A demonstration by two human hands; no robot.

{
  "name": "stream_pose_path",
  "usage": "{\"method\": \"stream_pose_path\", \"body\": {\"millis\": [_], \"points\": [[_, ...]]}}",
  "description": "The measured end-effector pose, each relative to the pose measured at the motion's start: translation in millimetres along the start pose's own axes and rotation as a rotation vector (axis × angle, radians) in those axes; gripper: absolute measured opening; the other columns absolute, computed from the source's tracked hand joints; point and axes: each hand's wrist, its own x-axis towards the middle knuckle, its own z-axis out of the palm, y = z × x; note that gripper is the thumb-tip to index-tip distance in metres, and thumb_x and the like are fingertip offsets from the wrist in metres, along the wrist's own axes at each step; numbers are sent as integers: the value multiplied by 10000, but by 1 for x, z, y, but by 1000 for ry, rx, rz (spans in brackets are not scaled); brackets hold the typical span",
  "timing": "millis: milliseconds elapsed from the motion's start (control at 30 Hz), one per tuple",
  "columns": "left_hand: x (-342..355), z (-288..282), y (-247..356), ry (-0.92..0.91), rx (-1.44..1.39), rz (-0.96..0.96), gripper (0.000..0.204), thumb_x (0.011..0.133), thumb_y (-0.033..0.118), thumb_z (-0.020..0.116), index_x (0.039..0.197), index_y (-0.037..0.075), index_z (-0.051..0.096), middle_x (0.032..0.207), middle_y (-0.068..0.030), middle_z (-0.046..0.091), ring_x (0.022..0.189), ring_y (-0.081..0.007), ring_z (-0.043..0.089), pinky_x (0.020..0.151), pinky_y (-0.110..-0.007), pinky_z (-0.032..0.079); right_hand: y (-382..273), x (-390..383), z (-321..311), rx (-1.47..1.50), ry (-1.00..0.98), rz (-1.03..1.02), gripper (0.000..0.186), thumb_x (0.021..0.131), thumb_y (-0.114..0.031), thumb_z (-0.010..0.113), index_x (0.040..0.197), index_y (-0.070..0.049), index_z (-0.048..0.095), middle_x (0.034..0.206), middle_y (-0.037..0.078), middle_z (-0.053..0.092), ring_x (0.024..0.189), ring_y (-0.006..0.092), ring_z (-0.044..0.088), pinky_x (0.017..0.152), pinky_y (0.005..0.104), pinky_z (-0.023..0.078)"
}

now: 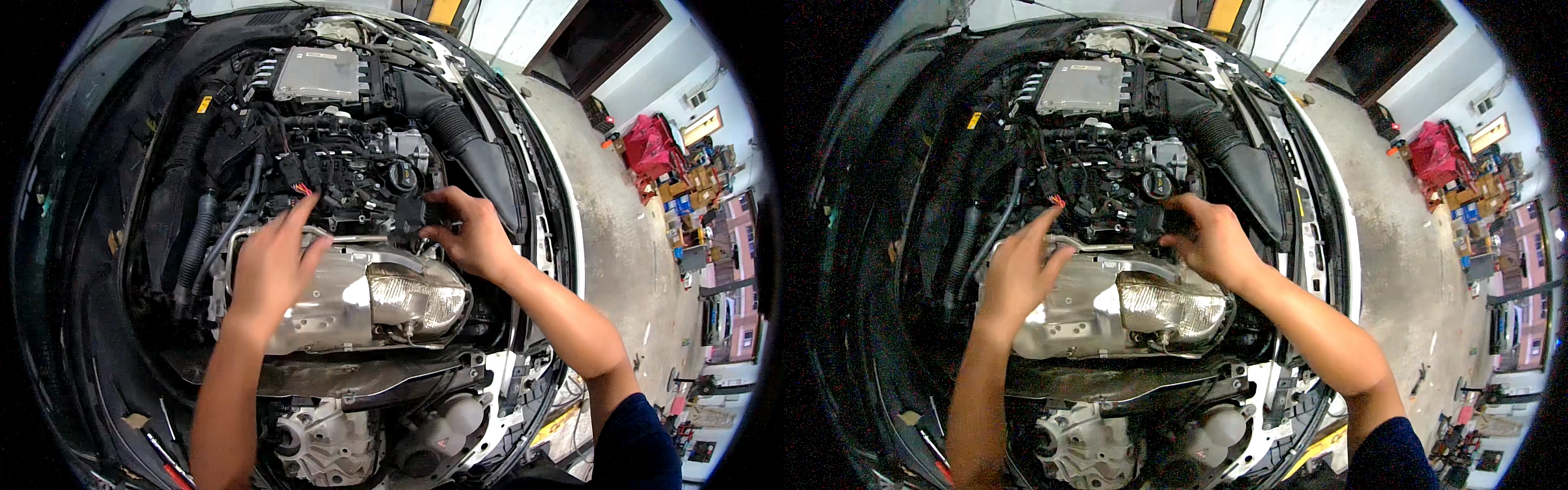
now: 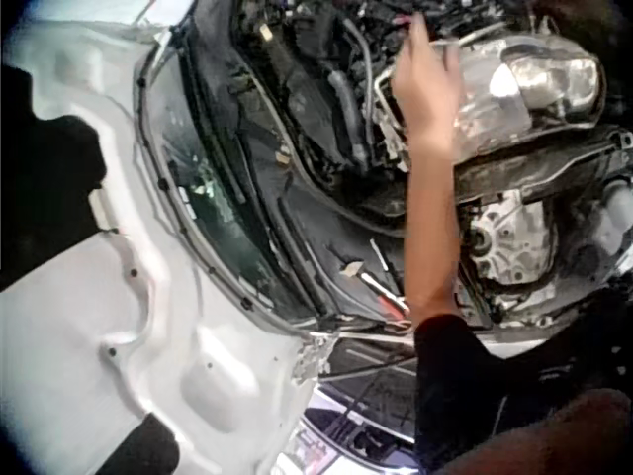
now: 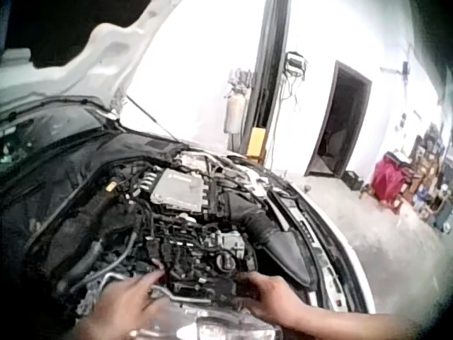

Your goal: The person removes a component from the engine, retrieves a new part from a tool chest, and installs it onto the engine using a screwdriver.

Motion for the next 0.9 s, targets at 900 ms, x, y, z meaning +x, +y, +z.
{"method": "stream_pose_path", "body": {"millis": [900], "points": [[186,59,-52,-586,169,288,382,768,347,719,954,14,702,872,-218,671,773,-309,651,735,-387,497,-23,84,69,-338,-389,-320,276,738,-127,691,960,20,615,864,212,649,886,369,636,805,447,514]]}}
